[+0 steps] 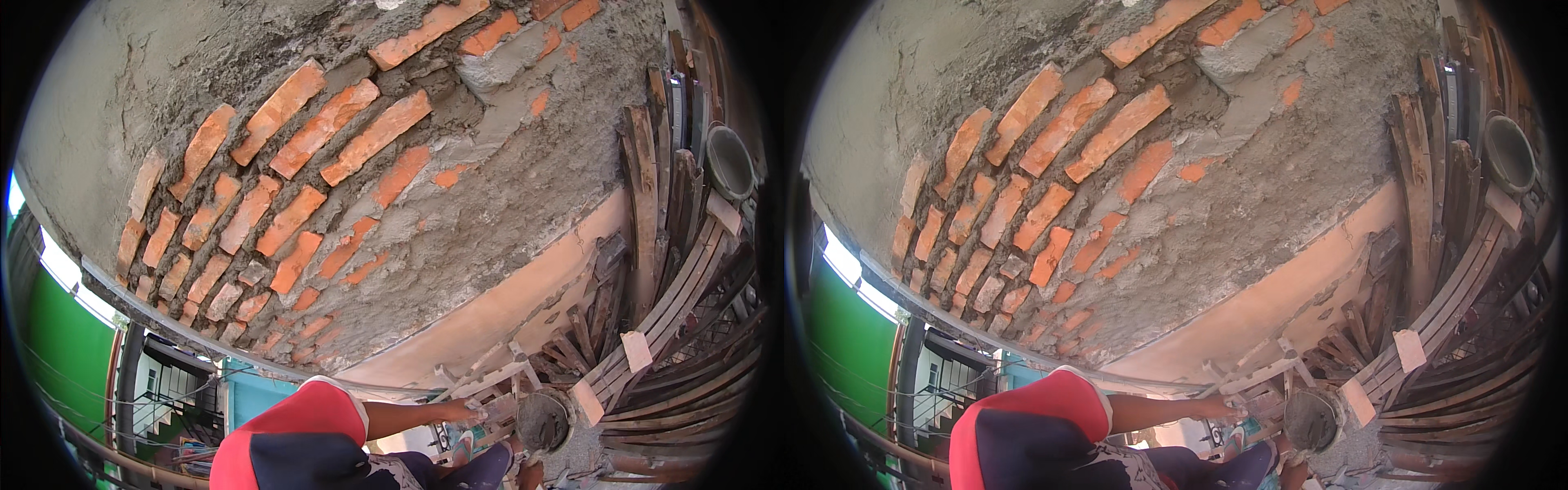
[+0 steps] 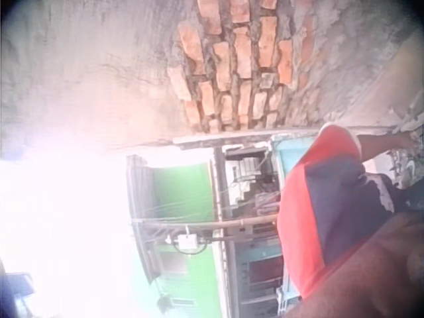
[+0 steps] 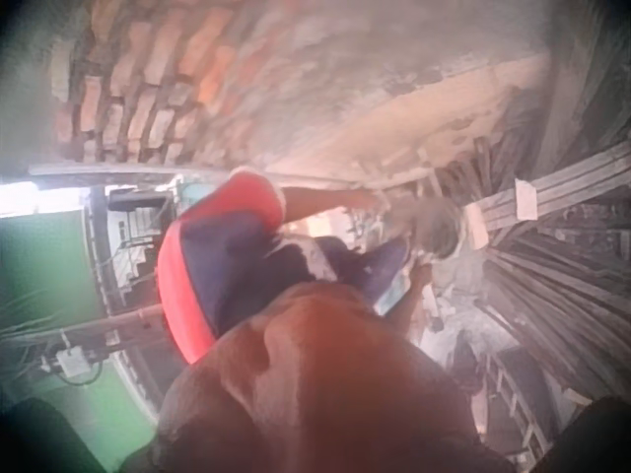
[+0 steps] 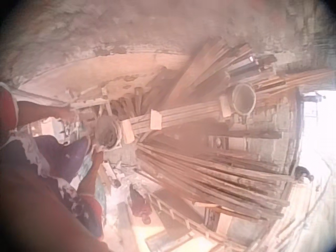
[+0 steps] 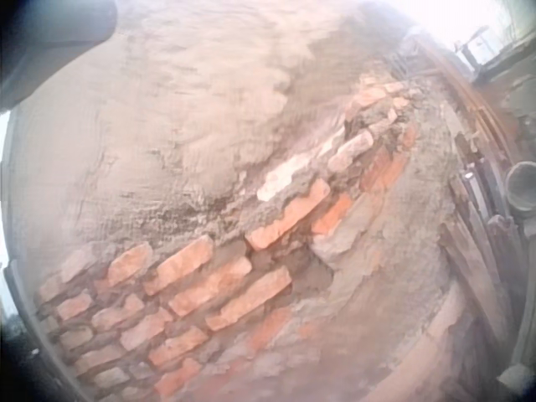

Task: The person is building a brick wall on a construction site. They repeatedly scoop mortar from a bucket using a trowel, apply it to the wall, place a brick, and tap it into position. The process is repeated to extend the wall row by row.

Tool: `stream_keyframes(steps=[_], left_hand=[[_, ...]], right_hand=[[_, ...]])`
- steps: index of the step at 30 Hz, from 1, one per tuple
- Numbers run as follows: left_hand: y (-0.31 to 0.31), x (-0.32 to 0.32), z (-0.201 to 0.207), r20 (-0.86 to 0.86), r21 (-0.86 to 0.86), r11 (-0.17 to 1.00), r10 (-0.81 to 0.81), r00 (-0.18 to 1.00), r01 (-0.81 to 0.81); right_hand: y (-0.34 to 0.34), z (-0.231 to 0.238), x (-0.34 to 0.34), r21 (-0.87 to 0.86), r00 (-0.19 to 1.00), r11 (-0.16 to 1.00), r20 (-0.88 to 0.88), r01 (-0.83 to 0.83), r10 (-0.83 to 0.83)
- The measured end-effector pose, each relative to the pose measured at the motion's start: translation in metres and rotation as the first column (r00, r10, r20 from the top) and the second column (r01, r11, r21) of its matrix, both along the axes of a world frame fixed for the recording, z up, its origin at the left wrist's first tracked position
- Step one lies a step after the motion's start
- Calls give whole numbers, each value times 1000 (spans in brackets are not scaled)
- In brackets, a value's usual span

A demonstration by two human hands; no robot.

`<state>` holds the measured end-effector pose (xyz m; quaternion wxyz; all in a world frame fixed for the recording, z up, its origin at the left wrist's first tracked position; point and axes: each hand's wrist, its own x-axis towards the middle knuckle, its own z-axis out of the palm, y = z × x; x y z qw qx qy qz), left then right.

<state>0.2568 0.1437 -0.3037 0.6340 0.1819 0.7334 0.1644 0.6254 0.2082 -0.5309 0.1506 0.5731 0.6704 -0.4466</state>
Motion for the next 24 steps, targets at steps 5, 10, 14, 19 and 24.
stream_keyframes(steps=[5,10,14,19,24], left_hand=[[0,7,-45,89,94,993,57,994,-65],[18,15,-73,3,51,999,16,1000,-16],[32,26,-74,43,35,997,61,997,-62],[56,28,-45,122,87,995,30,992,-40],[64,30,-14,202,101,994,28,979,-50]], right_hand=[[-5,7,24,180,997,981,-33,-68,76],[-25,-57,65,783,767,96,566,-615,302],[-28,-82,76,770,737,110,545,-629,399],[-18,-95,62,693,633,34,637,-720,440],[-1,-67,31,295,933,885,91,-359,348]])
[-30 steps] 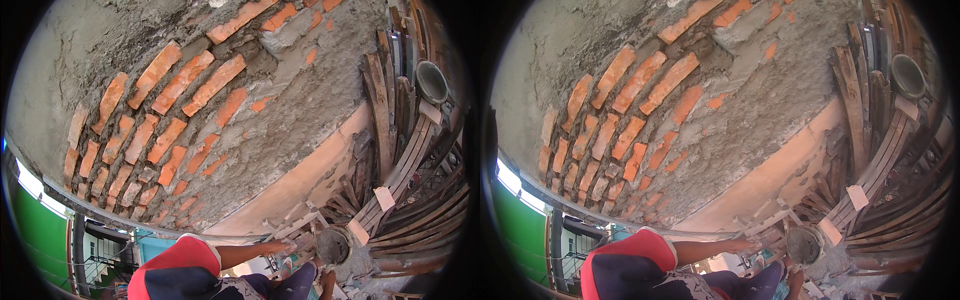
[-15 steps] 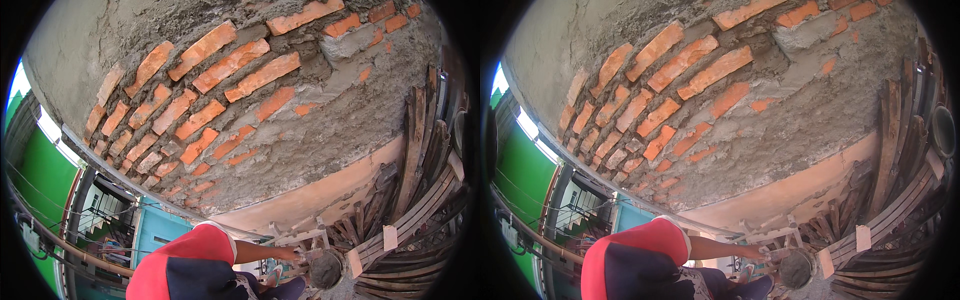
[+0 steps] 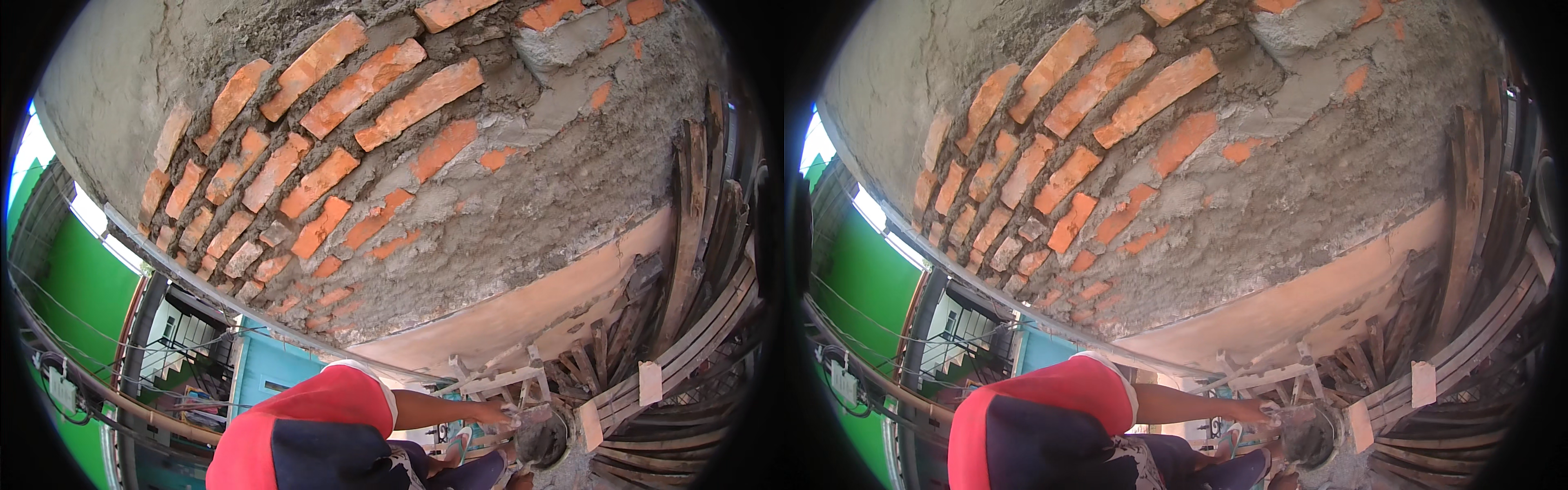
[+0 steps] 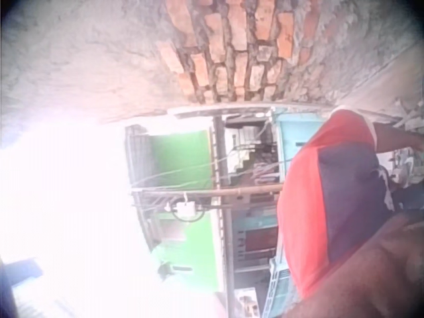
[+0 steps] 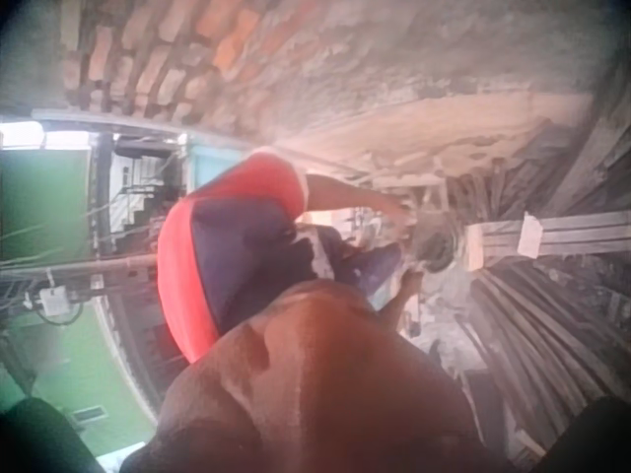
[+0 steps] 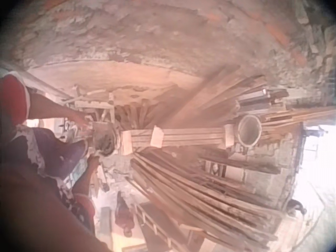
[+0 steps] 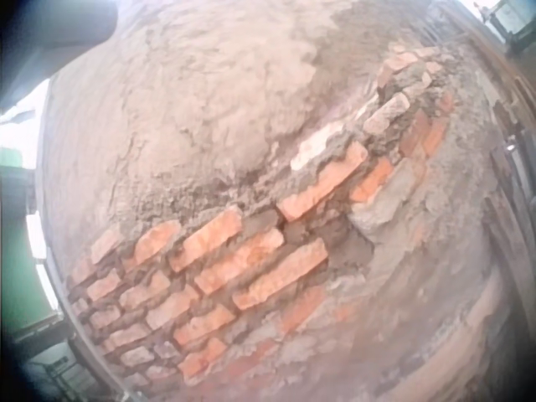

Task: The person is building a brick wall on a construction site. They repeatedly scoop mortar from a bucket using a trowel, apply it to the wall, place a brick, and tap it into position. The process is repeated to extend the wall row by row.

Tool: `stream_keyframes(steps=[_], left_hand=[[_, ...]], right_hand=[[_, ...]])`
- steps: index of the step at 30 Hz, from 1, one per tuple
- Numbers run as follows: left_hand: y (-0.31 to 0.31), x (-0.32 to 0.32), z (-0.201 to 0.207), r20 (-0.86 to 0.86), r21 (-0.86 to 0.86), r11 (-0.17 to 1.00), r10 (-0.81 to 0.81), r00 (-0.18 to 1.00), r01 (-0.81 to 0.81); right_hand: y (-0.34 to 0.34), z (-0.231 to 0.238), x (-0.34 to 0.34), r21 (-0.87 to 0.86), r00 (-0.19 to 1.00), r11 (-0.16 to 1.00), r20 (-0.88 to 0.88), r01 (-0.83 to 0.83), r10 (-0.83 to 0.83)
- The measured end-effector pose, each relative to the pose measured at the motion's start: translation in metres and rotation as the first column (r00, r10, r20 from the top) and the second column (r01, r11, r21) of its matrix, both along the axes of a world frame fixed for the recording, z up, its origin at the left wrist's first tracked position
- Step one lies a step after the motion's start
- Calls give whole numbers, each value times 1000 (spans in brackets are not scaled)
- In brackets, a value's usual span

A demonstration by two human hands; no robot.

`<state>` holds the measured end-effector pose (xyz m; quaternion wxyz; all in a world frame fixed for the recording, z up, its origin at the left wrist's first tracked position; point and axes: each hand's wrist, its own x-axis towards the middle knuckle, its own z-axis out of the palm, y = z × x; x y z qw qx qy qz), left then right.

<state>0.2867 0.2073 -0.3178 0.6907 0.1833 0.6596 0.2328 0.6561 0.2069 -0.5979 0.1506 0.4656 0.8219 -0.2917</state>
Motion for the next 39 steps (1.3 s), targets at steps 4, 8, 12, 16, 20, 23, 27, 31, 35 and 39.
stream_keyframes(steps=[4,8,12,16,20,23,27,31,35,39], left_hand=[[-11,2,-47,48,-160,976,156,987,-146],[12,-3,-40,267,-253,940,296,917,-229],[27,-1,-40,535,-281,941,317,783,-189],[20,14,-72,565,-390,903,391,727,-182],[6,18,-73,686,-349,934,314,657,-82],[5,15,-57,728,-305,952,224,648,12],[10,4,-38,723,-268,961,151,674,72],[7,-7,-52,582,-277,960,206,787,-46],[-9,16,-52,319,-88,958,288,903,-274],[-17,36,-71,230,-120,853,522,822,-508]], right_hand=[[-31,-42,32,595,911,693,206,-406,357],[-9,76,12,78,1000,997,-10,-29,29],[24,214,-25,-268,943,920,-90,287,-320],[10,183,-8,-159,921,941,-210,297,-326],[33,216,-68,-451,456,615,-419,646,-786],[66,196,-83,-854,-31,83,-116,514,-993],[71,187,-85,-930,-94,-56,24,364,-995],[63,197,-100,-931,-125,60,-112,359,-986],[63,193,-109,-871,-102,125,-196,475,-975],[45,167,-105,-671,12,273,-366,690,-931]])
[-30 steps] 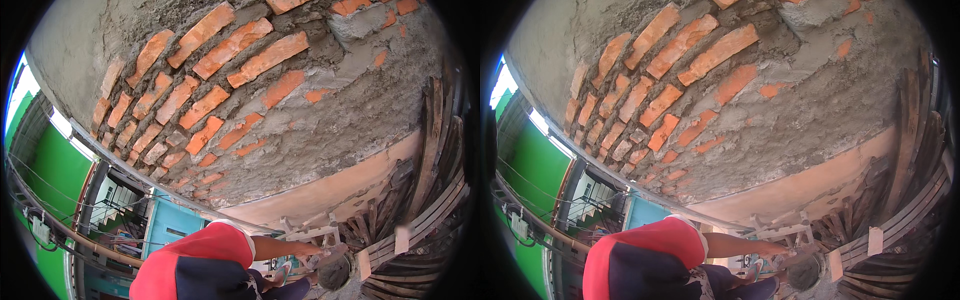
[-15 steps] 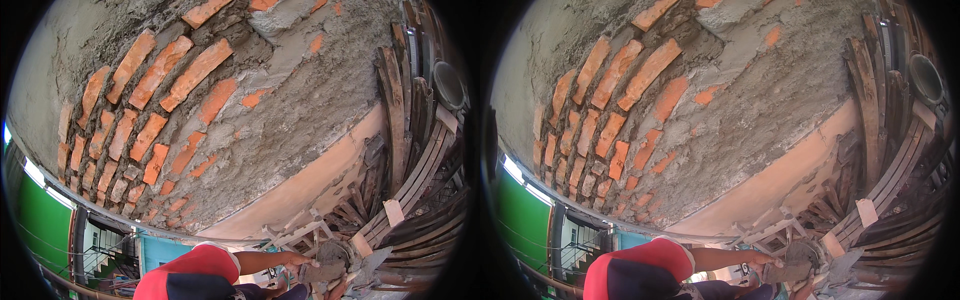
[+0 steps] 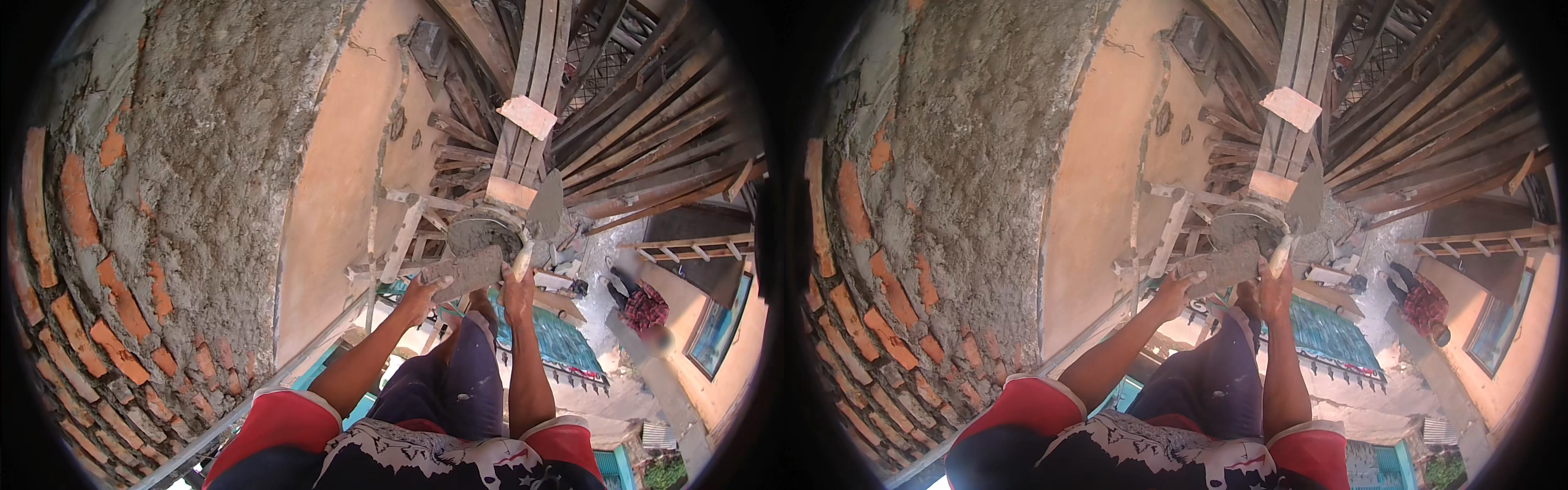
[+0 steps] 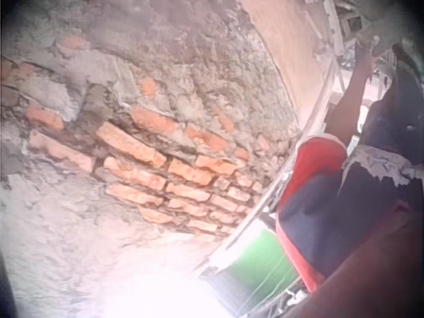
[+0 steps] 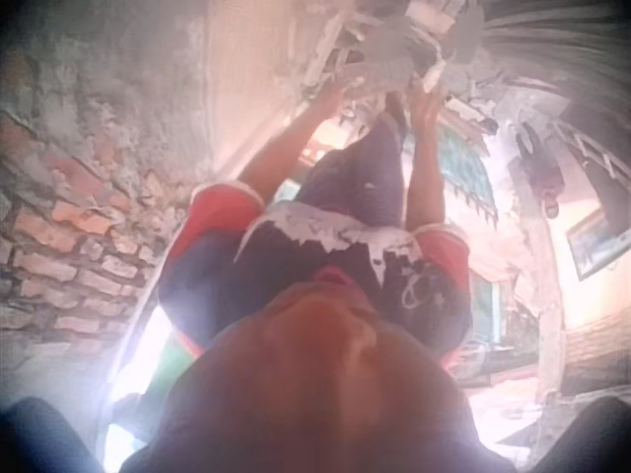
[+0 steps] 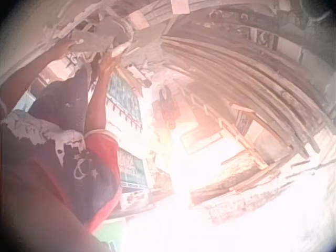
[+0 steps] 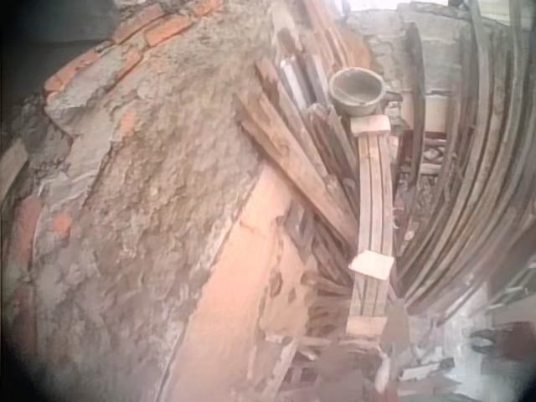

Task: The person is building a brick wall on a construction site. They repeatedly scoop mortar from a bucket using a trowel, apply it to the wall, place a brick, and tap it into position. The process is repeated to extend the wall row by row.

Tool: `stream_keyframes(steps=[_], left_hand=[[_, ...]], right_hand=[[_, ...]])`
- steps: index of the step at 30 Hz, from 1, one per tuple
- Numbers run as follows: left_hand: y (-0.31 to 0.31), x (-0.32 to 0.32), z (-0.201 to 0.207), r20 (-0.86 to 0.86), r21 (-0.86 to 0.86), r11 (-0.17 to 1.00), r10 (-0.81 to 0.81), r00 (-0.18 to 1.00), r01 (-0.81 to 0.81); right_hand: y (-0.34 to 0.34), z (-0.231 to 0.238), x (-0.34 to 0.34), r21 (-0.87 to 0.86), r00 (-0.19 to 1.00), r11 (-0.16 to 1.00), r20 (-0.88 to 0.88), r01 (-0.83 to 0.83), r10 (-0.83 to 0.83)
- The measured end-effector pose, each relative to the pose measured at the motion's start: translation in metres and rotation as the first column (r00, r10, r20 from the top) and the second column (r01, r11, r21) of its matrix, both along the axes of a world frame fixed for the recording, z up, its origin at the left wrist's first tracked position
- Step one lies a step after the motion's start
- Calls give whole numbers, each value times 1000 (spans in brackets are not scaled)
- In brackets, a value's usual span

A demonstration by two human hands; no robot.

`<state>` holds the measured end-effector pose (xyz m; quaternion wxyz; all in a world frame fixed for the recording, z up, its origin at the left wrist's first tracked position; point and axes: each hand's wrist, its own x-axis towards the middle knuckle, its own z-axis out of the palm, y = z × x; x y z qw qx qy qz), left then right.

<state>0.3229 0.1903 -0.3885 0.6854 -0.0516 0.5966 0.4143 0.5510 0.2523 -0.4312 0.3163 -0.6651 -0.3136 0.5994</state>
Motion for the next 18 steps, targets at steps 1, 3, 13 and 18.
stream_keyframes(steps=[1,3,13,18], left_hand=[[0,-1,-6,53,54,999,-4,999,2],[-2,-2,-19,41,26,999,35,999,-37],[20,-10,-53,111,63,996,48,993,-55],[35,-17,-63,-10,78,996,38,999,-37]], right_hand=[[-5,4,2,29,992,998,117,-56,52],[-15,21,9,51,929,982,336,-182,155],[-61,60,20,-141,752,861,433,-488,497],[-52,64,15,-37,836,936,439,-350,330]])
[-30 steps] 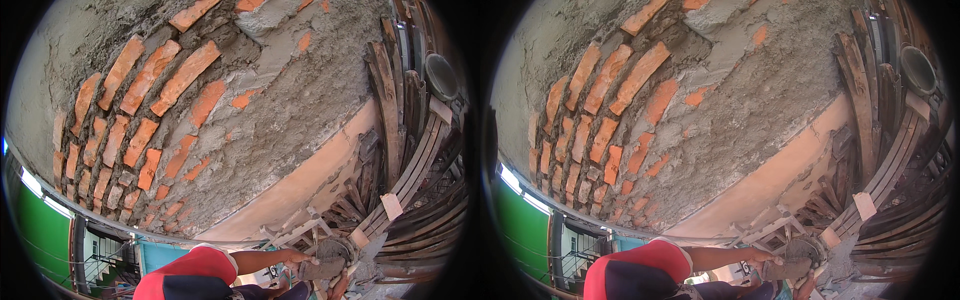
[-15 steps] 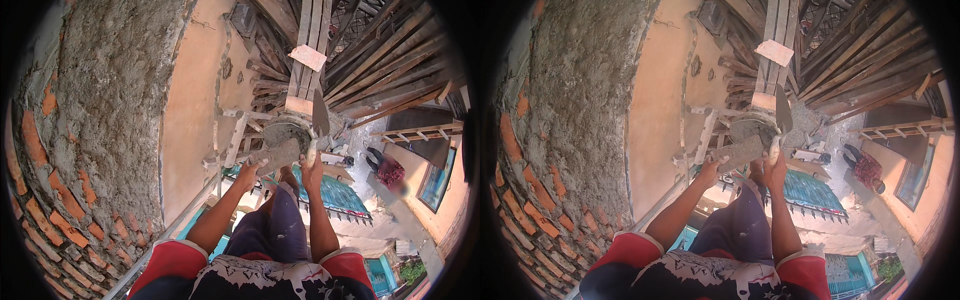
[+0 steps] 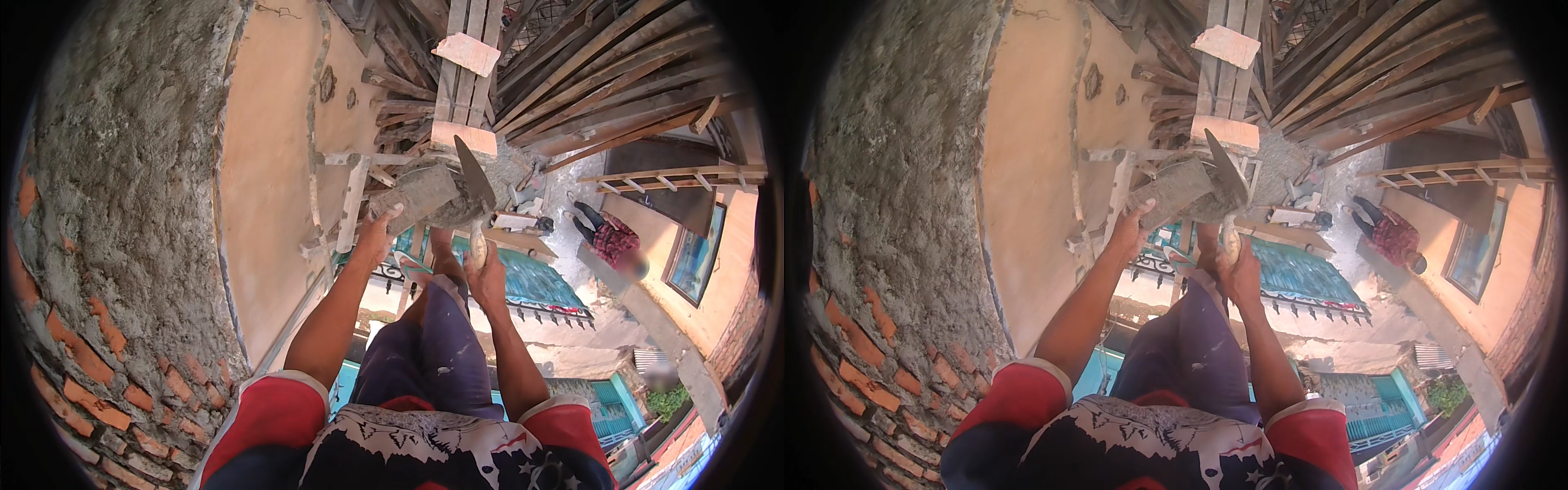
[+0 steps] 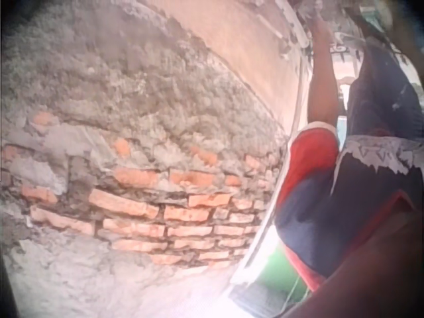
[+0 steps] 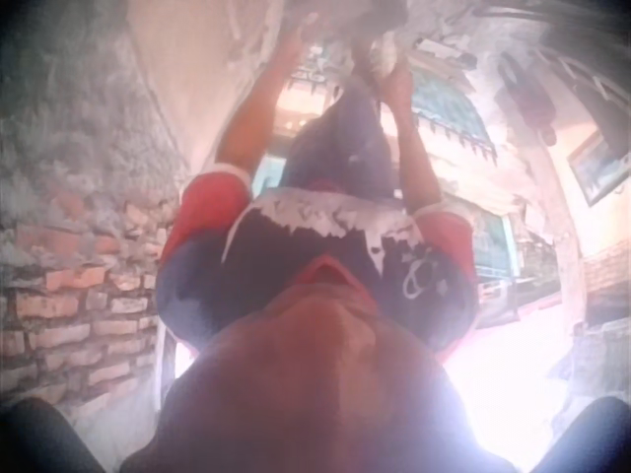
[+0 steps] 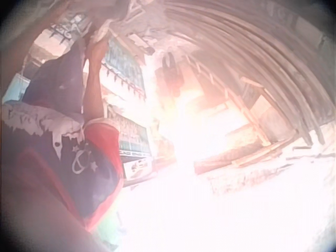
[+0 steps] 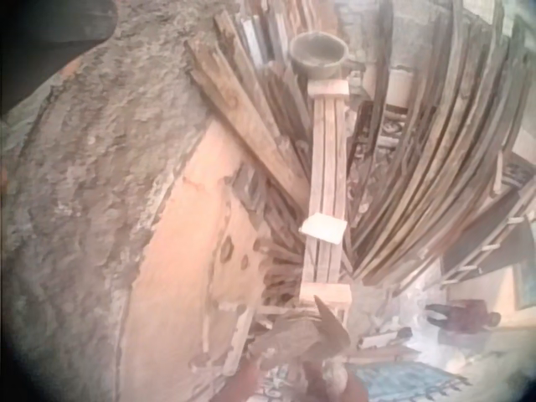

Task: The person is building a brick wall on a construction site. They repeatedly scoop mortar from a bucket using a trowel, apply it to the wall, place a brick, and tap it into position. The process is repeated to extend the wall row by row.

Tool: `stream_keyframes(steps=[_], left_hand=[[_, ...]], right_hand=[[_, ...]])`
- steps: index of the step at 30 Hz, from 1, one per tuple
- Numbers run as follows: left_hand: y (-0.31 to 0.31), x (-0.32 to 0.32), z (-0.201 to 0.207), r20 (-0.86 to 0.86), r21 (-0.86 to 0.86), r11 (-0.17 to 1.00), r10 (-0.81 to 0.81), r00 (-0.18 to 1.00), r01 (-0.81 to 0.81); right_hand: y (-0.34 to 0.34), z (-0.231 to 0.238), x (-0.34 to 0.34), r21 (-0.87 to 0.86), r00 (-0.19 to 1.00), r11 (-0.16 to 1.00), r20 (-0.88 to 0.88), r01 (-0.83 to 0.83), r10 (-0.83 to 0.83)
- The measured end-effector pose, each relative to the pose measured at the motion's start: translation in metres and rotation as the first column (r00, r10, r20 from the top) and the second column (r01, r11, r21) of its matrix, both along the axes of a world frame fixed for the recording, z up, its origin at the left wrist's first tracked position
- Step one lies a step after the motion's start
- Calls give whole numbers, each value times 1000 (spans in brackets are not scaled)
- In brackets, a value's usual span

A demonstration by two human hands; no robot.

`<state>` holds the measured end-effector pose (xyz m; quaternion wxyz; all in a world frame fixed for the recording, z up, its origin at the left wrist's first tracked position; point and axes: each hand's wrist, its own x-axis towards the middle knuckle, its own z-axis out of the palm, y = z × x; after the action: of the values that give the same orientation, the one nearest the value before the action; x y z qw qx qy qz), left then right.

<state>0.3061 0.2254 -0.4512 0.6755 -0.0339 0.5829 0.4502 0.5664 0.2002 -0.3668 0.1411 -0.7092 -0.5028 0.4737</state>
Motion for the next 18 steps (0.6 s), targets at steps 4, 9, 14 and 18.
stream_keyframes(steps=[4,9,14,18], left_hand=[[58,-16,3,-88,50,988,-144,986,149],[159,-23,-20,-246,61,876,-452,857,479],[237,20,-41,-304,-63,822,-557,773,567],[271,33,-124,-276,-3,801,-576,770,598]], right_hand=[[-7,-9,12,-17,998,1000,54,21,-20],[-26,-26,39,-227,976,957,75,-181,203],[-19,-50,37,-268,974,944,67,-192,217],[-16,-72,41,-246,980,951,30,-186,199]])
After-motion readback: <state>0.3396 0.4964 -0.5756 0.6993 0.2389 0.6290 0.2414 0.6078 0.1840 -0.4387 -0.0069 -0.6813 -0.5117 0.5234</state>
